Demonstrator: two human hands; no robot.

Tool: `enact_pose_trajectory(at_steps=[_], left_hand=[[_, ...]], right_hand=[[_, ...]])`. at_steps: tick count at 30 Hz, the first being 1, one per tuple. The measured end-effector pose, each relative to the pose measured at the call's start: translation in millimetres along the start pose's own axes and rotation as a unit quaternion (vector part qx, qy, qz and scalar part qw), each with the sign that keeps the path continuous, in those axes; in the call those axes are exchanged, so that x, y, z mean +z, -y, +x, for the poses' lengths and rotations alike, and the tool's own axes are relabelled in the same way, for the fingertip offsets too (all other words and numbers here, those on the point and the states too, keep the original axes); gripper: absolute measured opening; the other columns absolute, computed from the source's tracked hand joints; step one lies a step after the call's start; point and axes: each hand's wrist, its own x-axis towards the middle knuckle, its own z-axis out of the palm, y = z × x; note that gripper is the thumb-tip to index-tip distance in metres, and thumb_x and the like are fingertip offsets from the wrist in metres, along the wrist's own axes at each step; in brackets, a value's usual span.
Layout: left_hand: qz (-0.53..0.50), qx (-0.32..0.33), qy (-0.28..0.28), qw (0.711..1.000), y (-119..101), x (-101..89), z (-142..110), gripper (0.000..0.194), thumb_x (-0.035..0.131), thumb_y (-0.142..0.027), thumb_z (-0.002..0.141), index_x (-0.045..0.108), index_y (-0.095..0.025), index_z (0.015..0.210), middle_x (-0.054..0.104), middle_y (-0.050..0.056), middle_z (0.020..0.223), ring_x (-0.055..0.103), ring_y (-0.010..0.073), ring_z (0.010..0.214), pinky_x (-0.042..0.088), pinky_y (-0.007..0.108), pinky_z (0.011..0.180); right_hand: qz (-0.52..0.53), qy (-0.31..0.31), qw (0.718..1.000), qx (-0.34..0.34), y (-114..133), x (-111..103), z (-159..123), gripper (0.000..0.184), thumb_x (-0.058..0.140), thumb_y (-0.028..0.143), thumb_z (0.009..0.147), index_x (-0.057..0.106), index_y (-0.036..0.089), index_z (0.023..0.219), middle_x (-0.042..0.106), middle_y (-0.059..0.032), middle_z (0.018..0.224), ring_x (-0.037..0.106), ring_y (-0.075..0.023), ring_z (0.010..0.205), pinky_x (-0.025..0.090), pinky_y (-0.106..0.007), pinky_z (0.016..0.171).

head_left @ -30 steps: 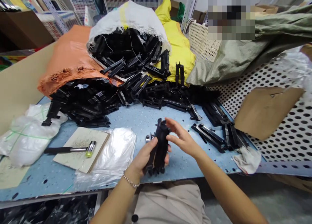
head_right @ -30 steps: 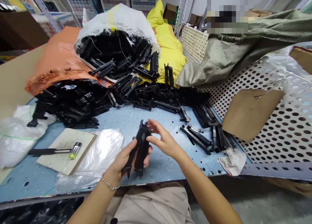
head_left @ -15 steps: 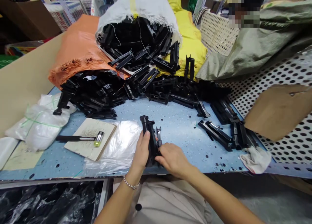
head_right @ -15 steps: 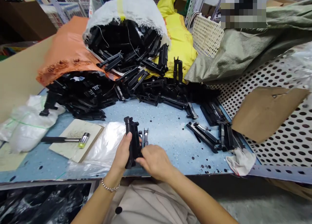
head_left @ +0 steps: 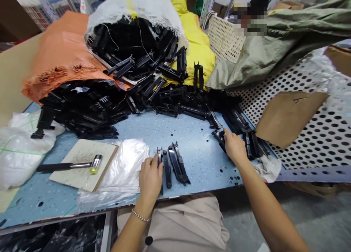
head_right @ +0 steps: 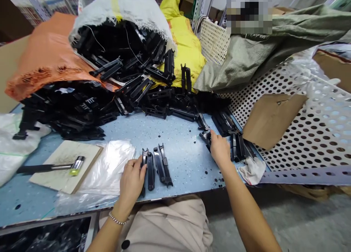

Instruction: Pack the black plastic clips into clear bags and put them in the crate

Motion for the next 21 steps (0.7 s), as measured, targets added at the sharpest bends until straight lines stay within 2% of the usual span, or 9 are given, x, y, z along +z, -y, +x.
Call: enact_pose_trajectory(at_steps=[3,5,7,9,11,13,17,19,21], left_hand=[[-0.092,0.054,0.01,0.994,-29,1.5,1,0.044,0.05,-0.038,0.089,0.054,-0.021,0.13,0.053,0.014,0.124,0.047,0.0309,0.12,0.035,0.048,0.104],[-0.224,0.068,0.095,0.968,-50,1.6,2,0.063,0.058,-0.043,0.085,0.037,-0.025,0.143,0.043,0.013,0.138,0.043,0.0296,0.126,0.035,0.046,0.106],[-0.341,0.058,0.176,0.922,-68,2.9,3,0.082,0.06,-0.045,0.084,0.014,-0.026,0.15,0.033,0.013,0.148,0.041,0.0294,0.13,0.035,0.044,0.107],[-0.391,0.03,0.205,0.897,-79,4.8,2,0.08,0.054,-0.043,0.088,0.009,-0.025,0.151,0.031,0.012,0.15,0.04,0.0302,0.132,0.036,0.044,0.107],[-0.388,0.003,0.194,0.901,-82,5.8,0,0.071,0.051,-0.042,0.09,0.018,-0.025,0.149,0.035,0.011,0.149,0.041,0.0313,0.131,0.038,0.044,0.106],[-0.38,-0.01,0.171,0.909,-80,5.2,-1,0.07,0.055,-0.042,0.087,0.023,-0.025,0.148,0.039,0.011,0.146,0.046,0.0312,0.126,0.042,0.042,0.101],[-0.399,-0.072,0.113,0.907,-69,-2.5,5,0.067,0.053,-0.042,0.088,0.025,-0.024,0.146,0.055,0.012,0.127,0.062,0.0244,0.101,0.053,0.037,0.083],[-0.423,-0.123,0.09,0.893,-62,-9.0,12,0.066,0.053,-0.043,0.088,0.025,-0.024,0.145,0.062,0.008,0.107,0.065,0.0186,0.079,0.055,0.032,0.069],[-0.441,-0.166,0.07,0.879,-56,-15.7,17,0.064,0.054,-0.044,0.087,0.028,-0.024,0.142,0.062,0.003,0.092,0.063,0.0148,0.064,0.054,0.029,0.06]], right_hand=[[0.189,0.022,0.981,-0.025,28,-5,-16,0.045,0.04,0.029,0.092,0.044,0.019,0.136,0.064,-0.0114,0.097,0.06,-0.0265,0.088,0.047,-0.043,0.081],[0.334,0.054,0.94,-0.052,64,-9,-37,0.045,0.041,0.034,0.093,0.039,0.024,0.137,0.063,-0.0061,0.095,0.06,-0.0218,0.086,0.049,-0.037,0.079],[0.417,0.085,0.901,-0.081,100,-14,-58,0.042,0.043,0.037,0.094,0.039,0.026,0.134,0.063,-0.0055,0.098,0.061,-0.0204,0.089,0.05,-0.034,0.078],[0.412,0.067,0.903,-0.103,127,-17,-69,0.034,0.046,0.04,0.092,0.047,0.025,0.123,0.062,-0.0069,0.099,0.06,-0.021,0.089,0.049,-0.034,0.078],[0.365,0.019,0.923,-0.118,140,-18,-69,0.024,0.046,0.044,0.092,0.054,0.023,0.102,0.061,-0.0072,0.091,0.058,-0.0217,0.084,0.047,-0.035,0.077],[0.344,0.015,0.933,-0.106,144,-16,-61,0.028,0.041,0.048,0.093,0.052,0.023,0.084,0.057,-0.0037,0.076,0.056,-0.0197,0.072,0.044,-0.033,0.07],[0.395,0.179,0.897,-0.08,142,-8,-57,0.043,0.025,0.051,0.098,0.046,0.023,0.074,0.046,0.004,0.054,0.047,-0.0138,0.05,0.037,-0.026,0.052],[0.337,0.208,0.899,-0.185,142,-2,-71,0.044,0.025,0.051,0.098,0.049,0.022,0.075,0.052,0.0014,0.059,0.049,-0.0148,0.055,0.038,-0.027,0.055],[0.234,0.161,0.903,-0.322,146,7,-93,0.041,0.031,0.049,0.097,0.054,0.019,0.079,0.059,-0.0038,0.07,0.051,-0.0174,0.063,0.037,-0.029,0.059]])
